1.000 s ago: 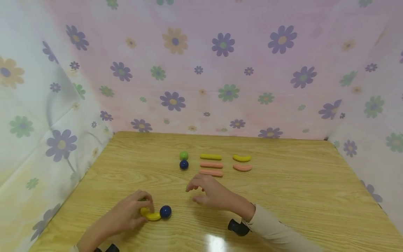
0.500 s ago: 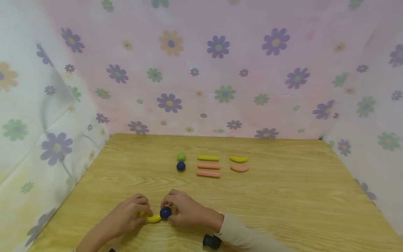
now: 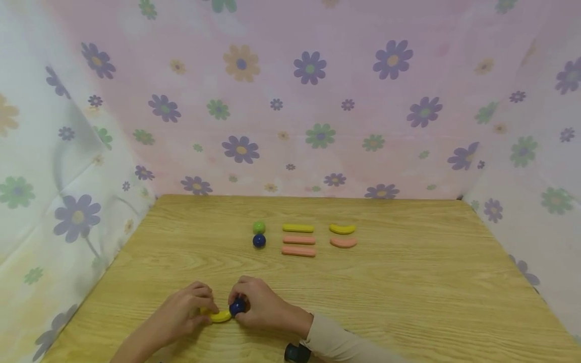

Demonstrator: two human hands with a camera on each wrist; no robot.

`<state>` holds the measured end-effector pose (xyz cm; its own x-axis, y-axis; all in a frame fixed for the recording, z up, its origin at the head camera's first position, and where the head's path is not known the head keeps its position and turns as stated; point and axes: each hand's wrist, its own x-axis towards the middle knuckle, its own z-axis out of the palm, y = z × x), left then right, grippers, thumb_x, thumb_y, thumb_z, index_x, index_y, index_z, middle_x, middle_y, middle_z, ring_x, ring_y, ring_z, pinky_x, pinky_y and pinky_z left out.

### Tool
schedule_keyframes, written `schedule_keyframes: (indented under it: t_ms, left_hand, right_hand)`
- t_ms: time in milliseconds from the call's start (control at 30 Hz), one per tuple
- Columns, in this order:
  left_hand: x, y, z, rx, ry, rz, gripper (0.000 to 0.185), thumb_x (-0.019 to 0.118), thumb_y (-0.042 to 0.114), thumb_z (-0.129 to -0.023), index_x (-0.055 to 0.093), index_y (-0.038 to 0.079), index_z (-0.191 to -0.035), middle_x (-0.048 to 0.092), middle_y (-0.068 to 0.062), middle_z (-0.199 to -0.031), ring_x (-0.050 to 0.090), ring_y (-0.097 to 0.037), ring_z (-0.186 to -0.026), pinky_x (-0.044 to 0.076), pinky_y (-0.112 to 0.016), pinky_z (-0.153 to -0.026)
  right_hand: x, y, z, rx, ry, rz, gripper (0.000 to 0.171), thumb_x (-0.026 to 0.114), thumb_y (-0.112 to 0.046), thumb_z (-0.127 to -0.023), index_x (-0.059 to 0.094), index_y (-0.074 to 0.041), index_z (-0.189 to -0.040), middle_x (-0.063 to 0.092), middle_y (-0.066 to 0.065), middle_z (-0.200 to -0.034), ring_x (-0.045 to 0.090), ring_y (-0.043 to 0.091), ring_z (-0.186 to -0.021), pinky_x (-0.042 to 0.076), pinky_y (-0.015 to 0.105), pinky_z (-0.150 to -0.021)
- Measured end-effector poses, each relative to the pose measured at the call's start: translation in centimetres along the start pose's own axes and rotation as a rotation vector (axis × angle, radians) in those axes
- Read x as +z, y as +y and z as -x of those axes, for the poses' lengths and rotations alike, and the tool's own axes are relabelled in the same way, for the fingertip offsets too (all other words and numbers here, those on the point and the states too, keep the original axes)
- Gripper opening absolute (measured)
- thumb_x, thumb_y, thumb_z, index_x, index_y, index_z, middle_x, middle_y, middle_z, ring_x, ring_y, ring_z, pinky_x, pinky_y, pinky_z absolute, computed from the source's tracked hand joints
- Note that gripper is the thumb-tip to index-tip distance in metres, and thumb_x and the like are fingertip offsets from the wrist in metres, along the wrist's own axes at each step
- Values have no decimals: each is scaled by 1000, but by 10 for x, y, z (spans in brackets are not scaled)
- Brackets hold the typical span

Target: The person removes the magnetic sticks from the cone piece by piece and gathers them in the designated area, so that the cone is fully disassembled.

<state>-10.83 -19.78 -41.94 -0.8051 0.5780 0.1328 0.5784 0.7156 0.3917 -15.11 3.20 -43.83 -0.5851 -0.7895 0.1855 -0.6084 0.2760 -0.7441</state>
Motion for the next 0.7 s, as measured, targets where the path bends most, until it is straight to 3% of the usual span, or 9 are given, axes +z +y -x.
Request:
schedule_keyframes:
  t_ms: [233,700]
  left_hand:
    - [1,1,-1,-21,14,-14,18,81,11,-72,75,20,-85,62,14,-90,56,-11,-91,52,-31,-75]
    - [0,2,-7,-81,-6,-37,17,80,12,-74,75,20,-88,64,12,-91,56,-11,-91,51,-31,-74]
  right_hand:
    - [1,-1,-4,94,27,-29,24,74,-2,-77,64,-11,-96,54,-8,-93,53,1,-81,49,17,-69]
    - [-2,-2,-14,85,30,110,23,76,-2,-72,65,-11,-91,51,-7,-91,50,4,-82,45,15,-71]
